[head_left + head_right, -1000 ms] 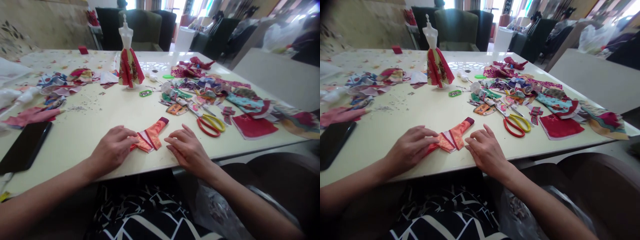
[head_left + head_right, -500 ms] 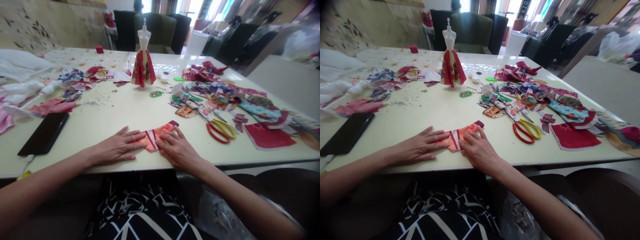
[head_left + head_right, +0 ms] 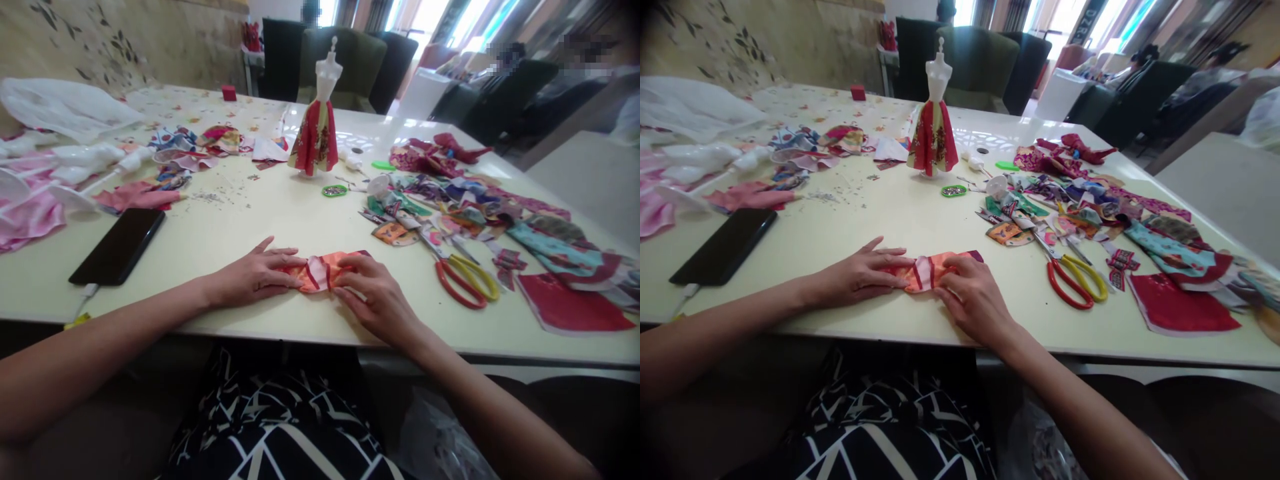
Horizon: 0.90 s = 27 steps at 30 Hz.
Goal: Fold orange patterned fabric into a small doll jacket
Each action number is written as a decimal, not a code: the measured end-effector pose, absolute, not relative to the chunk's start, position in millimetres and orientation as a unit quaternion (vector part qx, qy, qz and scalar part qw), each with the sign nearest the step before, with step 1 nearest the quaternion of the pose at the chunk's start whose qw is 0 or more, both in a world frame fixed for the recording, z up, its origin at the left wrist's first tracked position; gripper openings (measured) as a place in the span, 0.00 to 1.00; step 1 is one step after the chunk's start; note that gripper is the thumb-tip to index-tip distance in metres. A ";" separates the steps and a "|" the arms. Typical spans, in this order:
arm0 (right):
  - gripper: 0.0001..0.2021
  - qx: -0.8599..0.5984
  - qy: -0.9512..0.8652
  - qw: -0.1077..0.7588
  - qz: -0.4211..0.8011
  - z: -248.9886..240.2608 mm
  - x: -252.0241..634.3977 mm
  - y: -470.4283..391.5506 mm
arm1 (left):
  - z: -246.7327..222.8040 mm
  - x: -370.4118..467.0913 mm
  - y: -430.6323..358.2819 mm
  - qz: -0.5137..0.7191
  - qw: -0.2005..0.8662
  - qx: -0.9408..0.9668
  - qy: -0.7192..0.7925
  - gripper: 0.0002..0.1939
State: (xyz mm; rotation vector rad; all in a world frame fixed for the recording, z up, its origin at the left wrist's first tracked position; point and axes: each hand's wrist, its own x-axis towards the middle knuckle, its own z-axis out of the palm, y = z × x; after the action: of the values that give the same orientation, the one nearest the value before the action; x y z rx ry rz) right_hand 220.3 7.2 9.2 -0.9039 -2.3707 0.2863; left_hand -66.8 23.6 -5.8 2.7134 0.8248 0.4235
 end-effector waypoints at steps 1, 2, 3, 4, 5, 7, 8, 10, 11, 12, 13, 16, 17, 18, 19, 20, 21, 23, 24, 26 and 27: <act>0.07 -0.352 -0.873 0.302 0.151 10.1 225.1 7.7 | -4.9 -67.3 24.1 0.147 0.122 0.944 0.270 0.16; 0.07 -0.362 -0.857 0.311 0.193 11.4 229.5 8.1 | -4.0 -67.8 24.8 0.147 0.114 0.948 0.257 0.16; 0.07 -0.371 -0.843 0.318 0.226 12.8 233.4 8.5 | -3.1 -68.2 25.6 0.148 0.111 0.952 0.245 0.16; 0.07 -0.380 -0.830 0.324 0.247 14.2 236.5 9.0 | -2.4 -68.6 26.4 0.148 0.112 0.954 0.237 0.16; 0.07 -0.388 -0.823 0.330 0.252 15.2 238.7 9.7 | -1.8 -69.0 27.2 0.146 0.114 0.955 0.231 0.16; 0.08 -0.398 -0.826 0.334 0.216 15.2 240.6 12.7 | -1.1 -69.8 28.4 0.134 0.115 0.958 0.227 0.18; 0.08 -0.399 -0.838 0.327 0.180 14.1 240.5 15.2 | -0.7 -70.2 28.8 0.126 0.114 0.959 0.227 0.19; 0.09 -0.389 -0.869 0.286 0.103 10.1 239.4 21.8 | 0.6 -70.8 29.2 0.109 0.107 0.962 0.228 0.22; 0.09 -0.384 -0.883 0.260 0.076 7.8 238.6 25.6 | 1.7 -71.0 29.2 0.101 0.104 0.963 0.227 0.23; 0.09 -0.380 -0.892 0.236 0.062 5.6 237.8 29.4 | 3.0 -71.0 29.1 0.094 0.100 0.964 0.226 0.23; 0.09 -0.377 -0.898 0.219 0.059 3.9 237.2 32.9 | 4.6 -71.1 28.7 0.089 0.095 0.966 0.224 0.23; 0.08 -0.374 -0.897 0.219 0.091 2.3 236.6 40.5 | 9.0 -71.4 26.6 0.088 0.070 0.968 0.223 0.22; 0.08 -0.375 -0.892 0.230 0.103 2.5 236.9 42.1 | 9.7 -71.8 25.5 0.092 0.065 0.968 0.222 0.22; 0.08 -0.379 -0.885 0.244 0.114 2.6 237.4 43.5 | 9.7 -72.4 24.3 0.099 0.063 0.968 0.222 0.22; 0.08 -0.384 -0.878 0.259 0.121 2.6 238.2 45.0 | 8.9 -73.3 23.2 0.110 0.065 0.967 0.222 0.22; 0.08 -0.391 -0.870 0.273 0.123 2.4 239.1 46.7 | 7.7 -74.1 22.2 0.127 0.070 0.963 0.226 0.22; 0.08 -0.397 -0.864 0.286 0.120 2.1 240.1 48.6 | 6.4 -74.9 21.4 0.150 0.075 0.957 0.238 0.22; 0.08 -0.406 -0.852 0.312 0.108 3.6 241.9 53.4 | 6.8 -75.3 20.0 0.222 0.090 0.930 0.278 0.21; 0.08 -0.410 -0.845 0.329 0.102 6.6 242.5 55.6 | 10.1 -74.4 19.1 0.265 0.097 0.911 0.302 0.20; 0.07 -0.417 -0.822 0.376 0.095 20.1 242.1 57.4 | 25.7 -69.8 14.9 0.348 0.111 0.867 0.340 0.16; 0.07 -0.417 -0.806 0.408 0.096 31.2 240.8 56.0 | 38.2 -66.0 10.9 0.385 0.111 0.846 0.352 0.14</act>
State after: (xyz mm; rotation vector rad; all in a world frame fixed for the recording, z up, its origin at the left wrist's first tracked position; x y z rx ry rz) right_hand 240.8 56.0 31.2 -1.0500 -2.0321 0.2421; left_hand -66.0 10.9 38.2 2.4847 1.0330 1.1297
